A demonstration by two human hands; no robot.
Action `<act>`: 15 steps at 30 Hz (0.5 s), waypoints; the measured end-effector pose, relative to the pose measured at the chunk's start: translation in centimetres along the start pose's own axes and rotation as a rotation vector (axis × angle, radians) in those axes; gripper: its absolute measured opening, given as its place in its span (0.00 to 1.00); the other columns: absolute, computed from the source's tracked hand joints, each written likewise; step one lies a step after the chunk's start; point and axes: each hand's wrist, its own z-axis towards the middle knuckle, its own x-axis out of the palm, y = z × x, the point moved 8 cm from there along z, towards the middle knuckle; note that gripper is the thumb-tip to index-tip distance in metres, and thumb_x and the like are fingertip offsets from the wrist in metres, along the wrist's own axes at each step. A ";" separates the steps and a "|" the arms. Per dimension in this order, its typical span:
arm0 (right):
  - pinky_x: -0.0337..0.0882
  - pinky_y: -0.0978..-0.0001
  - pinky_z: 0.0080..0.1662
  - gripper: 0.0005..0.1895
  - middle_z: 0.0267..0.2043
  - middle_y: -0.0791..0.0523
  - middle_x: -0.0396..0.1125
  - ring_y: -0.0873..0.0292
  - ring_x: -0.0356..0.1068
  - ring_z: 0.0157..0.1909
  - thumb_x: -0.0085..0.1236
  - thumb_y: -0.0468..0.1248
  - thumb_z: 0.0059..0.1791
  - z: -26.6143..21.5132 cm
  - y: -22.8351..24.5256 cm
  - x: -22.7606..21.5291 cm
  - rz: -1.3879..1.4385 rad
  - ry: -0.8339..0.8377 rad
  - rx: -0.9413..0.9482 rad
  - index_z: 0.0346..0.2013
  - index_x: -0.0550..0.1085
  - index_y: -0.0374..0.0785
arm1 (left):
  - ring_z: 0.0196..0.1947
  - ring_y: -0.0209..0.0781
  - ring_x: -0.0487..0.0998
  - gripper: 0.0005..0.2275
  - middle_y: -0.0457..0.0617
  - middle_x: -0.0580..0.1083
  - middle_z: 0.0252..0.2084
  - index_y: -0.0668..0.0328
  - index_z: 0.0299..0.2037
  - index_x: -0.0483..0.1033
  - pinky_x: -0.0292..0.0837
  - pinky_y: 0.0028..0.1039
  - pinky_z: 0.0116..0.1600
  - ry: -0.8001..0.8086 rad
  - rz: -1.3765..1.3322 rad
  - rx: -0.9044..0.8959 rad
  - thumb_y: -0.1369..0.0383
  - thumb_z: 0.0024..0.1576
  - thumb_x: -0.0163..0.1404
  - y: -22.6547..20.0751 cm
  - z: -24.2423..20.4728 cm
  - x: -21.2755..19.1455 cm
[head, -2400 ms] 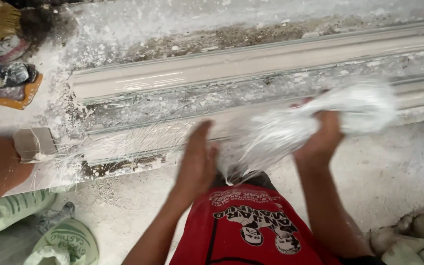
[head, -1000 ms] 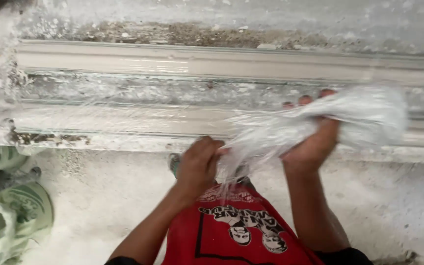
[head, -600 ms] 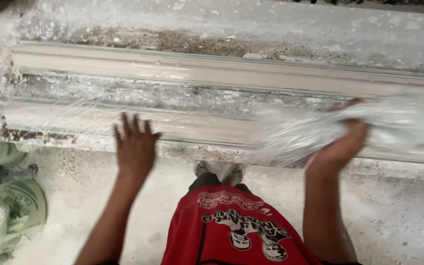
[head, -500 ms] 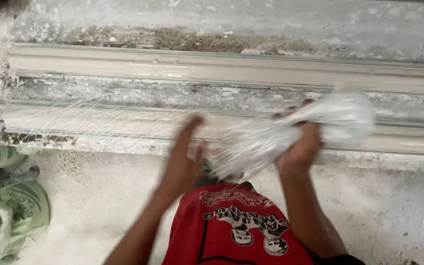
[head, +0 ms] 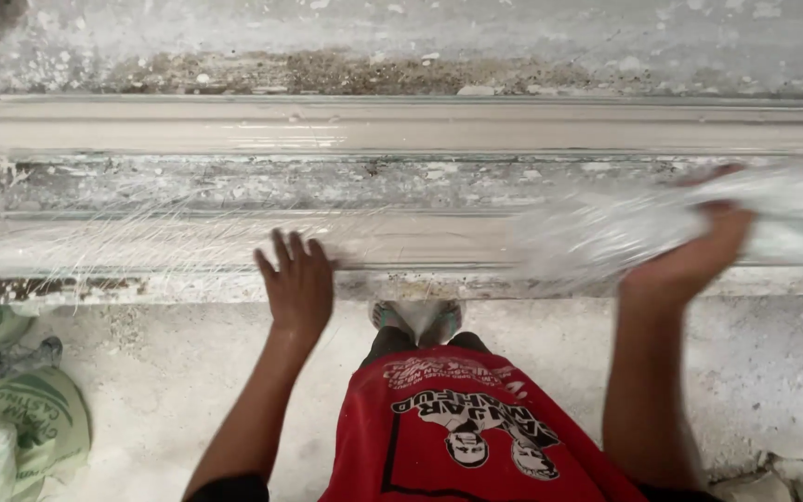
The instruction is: The recorder is applying fiberglass strands and liquid plaster to decorative molding forms in a workshop.
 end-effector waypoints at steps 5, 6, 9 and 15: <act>0.73 0.56 0.57 0.13 0.43 0.56 0.70 0.59 0.70 0.45 0.31 0.42 0.54 -3.9 2.6 3.6 0.119 -0.088 0.201 0.41 0.67 0.45 | 0.52 0.64 0.73 0.11 0.63 0.73 0.48 0.66 0.54 0.72 0.67 0.48 0.57 -0.268 -1.278 0.381 0.71 0.64 0.46 -9.2 -6.9 -17.2; 0.75 0.60 0.54 0.15 0.43 0.55 0.70 0.59 0.71 0.45 0.31 0.41 0.54 -4.5 2.9 4.4 0.178 -0.116 0.284 0.45 0.68 0.43 | 0.39 0.53 0.81 0.07 0.51 0.77 0.35 0.60 0.45 0.78 0.78 0.38 0.46 -0.269 -1.487 0.479 0.73 0.66 0.45 -10.8 -7.3 -17.8; 0.79 0.67 0.49 0.20 0.45 0.53 0.71 0.59 0.73 0.44 0.30 0.39 0.54 -5.9 3.3 4.9 0.291 -0.202 0.442 0.52 0.71 0.39 | 0.29 0.39 0.76 0.08 0.49 0.77 0.32 0.55 0.34 0.75 0.77 0.24 0.33 -0.460 -1.289 0.539 0.81 0.60 0.47 -9.9 -5.1 -12.7; 0.69 0.66 0.68 0.08 0.50 0.58 0.66 0.60 0.65 0.55 0.38 0.39 0.53 2.9 4.9 -2.3 0.400 0.228 -0.004 0.39 0.68 0.46 | 0.34 0.53 0.77 0.09 0.62 0.76 0.37 0.69 0.45 0.77 0.77 0.36 0.34 -0.302 -0.534 0.300 0.79 0.57 0.46 -6.4 0.6 -3.4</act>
